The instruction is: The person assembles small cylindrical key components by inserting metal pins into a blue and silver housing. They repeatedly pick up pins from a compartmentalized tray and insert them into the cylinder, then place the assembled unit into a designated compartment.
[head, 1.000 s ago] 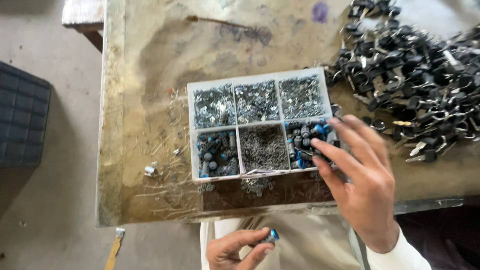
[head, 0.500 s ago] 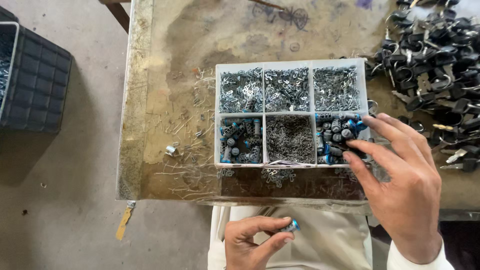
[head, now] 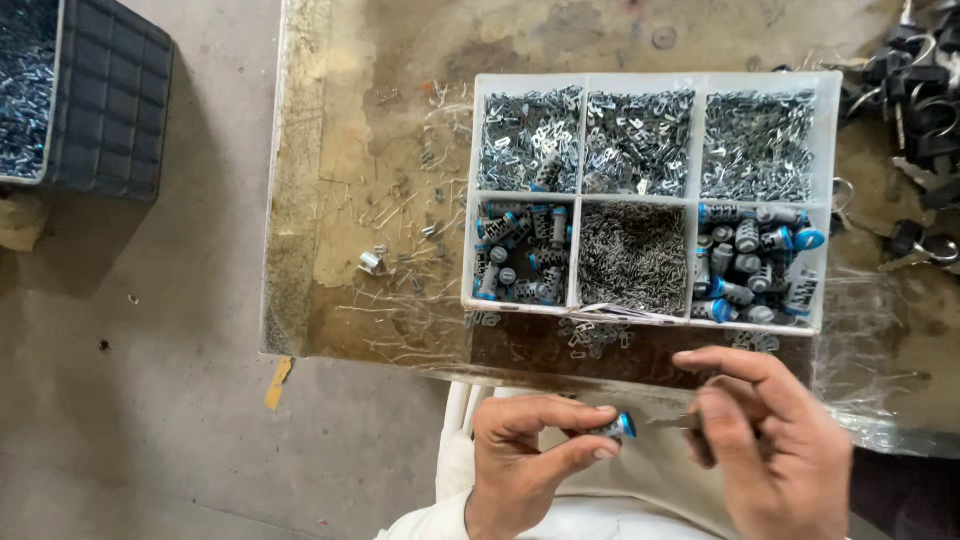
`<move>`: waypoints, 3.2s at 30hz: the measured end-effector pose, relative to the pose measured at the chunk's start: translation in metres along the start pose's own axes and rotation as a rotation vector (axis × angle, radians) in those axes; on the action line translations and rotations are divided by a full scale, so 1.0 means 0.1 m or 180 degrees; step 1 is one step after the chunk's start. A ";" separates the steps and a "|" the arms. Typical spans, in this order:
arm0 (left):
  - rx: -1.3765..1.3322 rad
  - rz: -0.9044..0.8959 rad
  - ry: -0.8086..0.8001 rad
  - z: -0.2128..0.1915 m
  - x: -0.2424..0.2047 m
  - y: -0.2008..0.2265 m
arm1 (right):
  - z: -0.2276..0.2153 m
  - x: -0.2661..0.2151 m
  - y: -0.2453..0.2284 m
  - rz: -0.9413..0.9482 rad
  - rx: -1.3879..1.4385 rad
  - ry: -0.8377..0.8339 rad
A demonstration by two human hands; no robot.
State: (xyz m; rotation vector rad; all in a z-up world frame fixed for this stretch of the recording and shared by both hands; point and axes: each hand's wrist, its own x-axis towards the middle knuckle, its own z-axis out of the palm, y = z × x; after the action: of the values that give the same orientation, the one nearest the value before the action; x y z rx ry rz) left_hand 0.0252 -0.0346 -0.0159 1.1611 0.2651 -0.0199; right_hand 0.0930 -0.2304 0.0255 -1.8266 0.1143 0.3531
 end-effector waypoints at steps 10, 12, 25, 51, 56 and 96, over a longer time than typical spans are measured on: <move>0.0142 -0.0439 -0.0204 0.10 0.04 0.14 | 0.08 -0.03 0.11 -0.0353 -0.0838 -0.0519; 0.0777 -0.0014 -0.0348 0.10 0.06 0.27 | 0.07 -0.07 0.18 -0.0832 -0.1031 -0.0405; 0.4372 0.2183 0.0326 -0.22 0.88 1.24 | 0.07 0.20 -0.11 -0.1983 -0.1669 -0.0838; 0.1024 -0.0224 -0.0716 0.07 0.46 0.94 | 0.28 0.13 -0.23 -0.1034 -0.0935 0.0507; 0.1419 0.0389 -0.0777 0.05 0.38 0.88 | 0.31 0.12 -0.14 -0.0978 -0.0271 0.0498; 0.2777 0.1290 -0.1514 -0.05 1.49 1.13 | 0.29 0.75 -0.76 -0.1466 -0.1518 0.0611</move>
State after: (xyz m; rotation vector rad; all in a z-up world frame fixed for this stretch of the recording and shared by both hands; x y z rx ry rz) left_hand 0.1853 0.0331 0.0518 2.0091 -0.4559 -0.0577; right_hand 0.1780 -0.1735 0.0659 -2.2824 -0.2791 -0.1362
